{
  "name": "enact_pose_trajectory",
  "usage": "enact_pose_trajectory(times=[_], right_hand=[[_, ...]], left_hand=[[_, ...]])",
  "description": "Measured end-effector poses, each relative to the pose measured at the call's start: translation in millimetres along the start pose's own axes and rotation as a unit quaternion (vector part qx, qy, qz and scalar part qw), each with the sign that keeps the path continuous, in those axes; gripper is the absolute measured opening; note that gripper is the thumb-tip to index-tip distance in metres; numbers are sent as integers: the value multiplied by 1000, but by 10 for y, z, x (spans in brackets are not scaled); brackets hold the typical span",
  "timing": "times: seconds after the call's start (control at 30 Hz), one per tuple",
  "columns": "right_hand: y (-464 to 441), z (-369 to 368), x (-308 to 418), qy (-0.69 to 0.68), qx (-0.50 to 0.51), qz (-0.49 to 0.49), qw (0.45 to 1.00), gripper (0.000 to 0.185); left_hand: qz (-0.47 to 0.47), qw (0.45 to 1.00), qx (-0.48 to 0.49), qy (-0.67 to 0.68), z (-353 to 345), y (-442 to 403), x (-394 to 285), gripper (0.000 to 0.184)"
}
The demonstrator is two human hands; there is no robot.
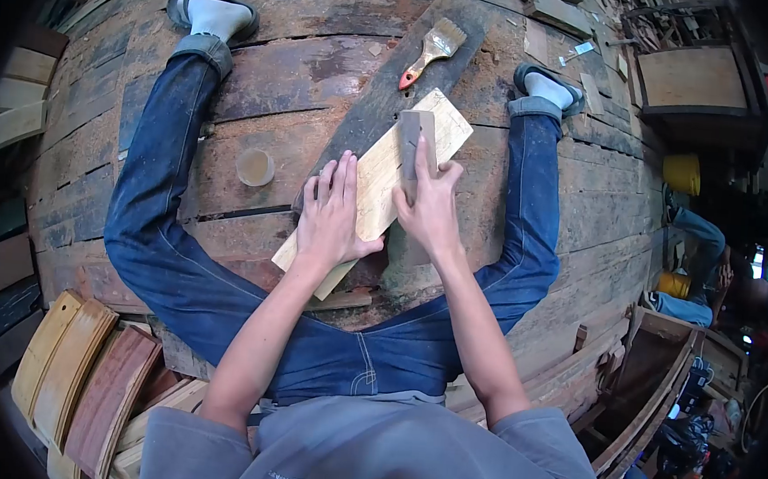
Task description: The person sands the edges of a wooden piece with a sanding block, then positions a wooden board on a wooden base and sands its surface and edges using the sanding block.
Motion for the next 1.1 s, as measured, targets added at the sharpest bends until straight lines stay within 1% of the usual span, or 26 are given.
enact_pose_trajectory(times=[0.07, 0.17, 0.2, 0.3, 0.4, 0.5, 0.63, 0.73, 0.83, 0.93, 1.07, 1.1], right_hand=[[184, -60, -131, -53, -43, 28, 997, 92], [399, -119, -250, -80, -22, 33, 996, 95], [425, -113, -218, -93, -18, 26, 995, 89], [522, -90, -151, -35, 68, -82, 994, 81], [650, -19, 12, -38, 42, -50, 997, 75], [777, 39, 228, 12, 107, -75, 991, 73], [618, -54, 203, 56, 122, -97, 986, 71], [194, -84, 85, 56, 65, -93, 992, 70], [-331, -75, -72, 84, 14, -100, 991, 69], [-406, -35, -41, 105, 40, -117, 987, 70], [113, 29, 211, 49, 82, -116, 989, 71], [303, 30, 272, 42, 101, -116, 987, 72]], left_hand=[[4, 1000, 0, 4, 5, 6, -2, 142], [7, 1000, -1, 11, -14, 7, 10, 142], [7, 1000, -1, 11, -21, 6, 13, 142], [4, 1000, 4, 9, -26, 4, 13, 141], [3, 1000, 8, 9, -19, 1, 22, 141], [6, 1000, 12, 13, -41, 7, 24, 142], [8, 999, 40, 13, -27, 15, 20, 143], [8, 999, 41, 1, -22, 16, 22, 143], [9, 999, 33, -4, -13, 9, 8, 142], [8, 1000, 28, -11, -14, 2, -3, 141], [14, 999, 31, -9, -16, -16, -2, 140], [13, 1000, 19, 0, -36, -14, 2, 140]])
Point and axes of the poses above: each hand's wrist, its own y-axis away from the middle knuckle, its own z-axis out of the back of the hand, x = y × z, the point moved 4 cm from there along -y, towards the middle knuckle
